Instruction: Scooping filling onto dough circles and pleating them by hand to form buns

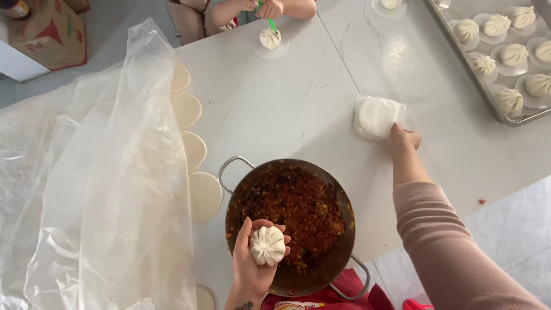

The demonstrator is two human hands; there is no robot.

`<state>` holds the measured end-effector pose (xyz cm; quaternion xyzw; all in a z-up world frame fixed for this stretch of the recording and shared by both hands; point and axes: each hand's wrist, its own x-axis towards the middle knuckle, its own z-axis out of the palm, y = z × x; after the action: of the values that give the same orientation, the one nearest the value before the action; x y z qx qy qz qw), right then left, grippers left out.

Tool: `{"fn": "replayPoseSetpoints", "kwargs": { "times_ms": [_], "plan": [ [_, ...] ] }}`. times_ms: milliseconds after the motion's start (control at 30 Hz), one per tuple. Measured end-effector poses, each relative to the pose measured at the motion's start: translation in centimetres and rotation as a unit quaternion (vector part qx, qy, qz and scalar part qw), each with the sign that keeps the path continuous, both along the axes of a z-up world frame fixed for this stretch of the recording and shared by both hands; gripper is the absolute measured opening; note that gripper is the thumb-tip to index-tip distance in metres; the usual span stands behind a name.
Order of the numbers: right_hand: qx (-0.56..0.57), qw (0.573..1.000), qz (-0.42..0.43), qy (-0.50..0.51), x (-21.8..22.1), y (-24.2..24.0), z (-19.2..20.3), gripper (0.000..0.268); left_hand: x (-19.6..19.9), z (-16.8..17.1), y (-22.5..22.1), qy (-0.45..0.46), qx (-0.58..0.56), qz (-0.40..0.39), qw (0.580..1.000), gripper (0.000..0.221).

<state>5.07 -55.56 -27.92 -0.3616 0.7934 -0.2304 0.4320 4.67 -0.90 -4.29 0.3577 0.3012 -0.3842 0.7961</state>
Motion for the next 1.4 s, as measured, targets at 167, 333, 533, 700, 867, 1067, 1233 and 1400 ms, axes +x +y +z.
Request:
{"fn": "replayPoseSetpoints", "kwargs": {
  "times_ms": [167,333,533,700,867,1067,1233,1400],
  "plan": [
    [0.000,0.991,-0.016,-0.132,-0.8,3.8,5.1,0.015,0.8,-1.2,0.8,0.024,0.023,0.016,0.999,0.043],
    [-0.234,0.970,0.072,0.010,-1.8,2.3,1.1,0.020,0.7,-2.1,1.7,0.025,0.035,0.028,0.999,0.041],
    [-0.565,0.600,0.558,-0.095,8.8,15.3,6.1,0.021,2.2,-1.7,0.9,0.047,-0.016,0.047,0.998,0.041],
    [-0.196,0.444,0.867,0.115,13.2,21.2,8.0,0.072,5.3,0.6,-0.2,-0.076,-0.152,0.029,0.985,0.047],
    [-0.217,0.548,0.740,-0.323,11.4,28.4,21.5,0.060,9.0,-0.8,-1.4,-0.135,-0.085,0.044,0.986,0.061],
    [-0.288,0.258,0.869,-0.310,6.2,34.4,32.9,0.090,9.8,1.8,-4.8,-0.172,-0.079,0.014,0.982,0.073],
    [-0.271,0.328,0.858,-0.287,7.5,31.8,27.9,0.073,10.1,2.2,-4.6,-0.163,-0.033,-0.036,0.985,0.075],
    [-0.374,0.540,0.719,-0.229,14.5,23.9,17.3,0.074,11.5,5.4,1.0,-0.244,0.090,0.096,0.961,0.061]
  ]
}}
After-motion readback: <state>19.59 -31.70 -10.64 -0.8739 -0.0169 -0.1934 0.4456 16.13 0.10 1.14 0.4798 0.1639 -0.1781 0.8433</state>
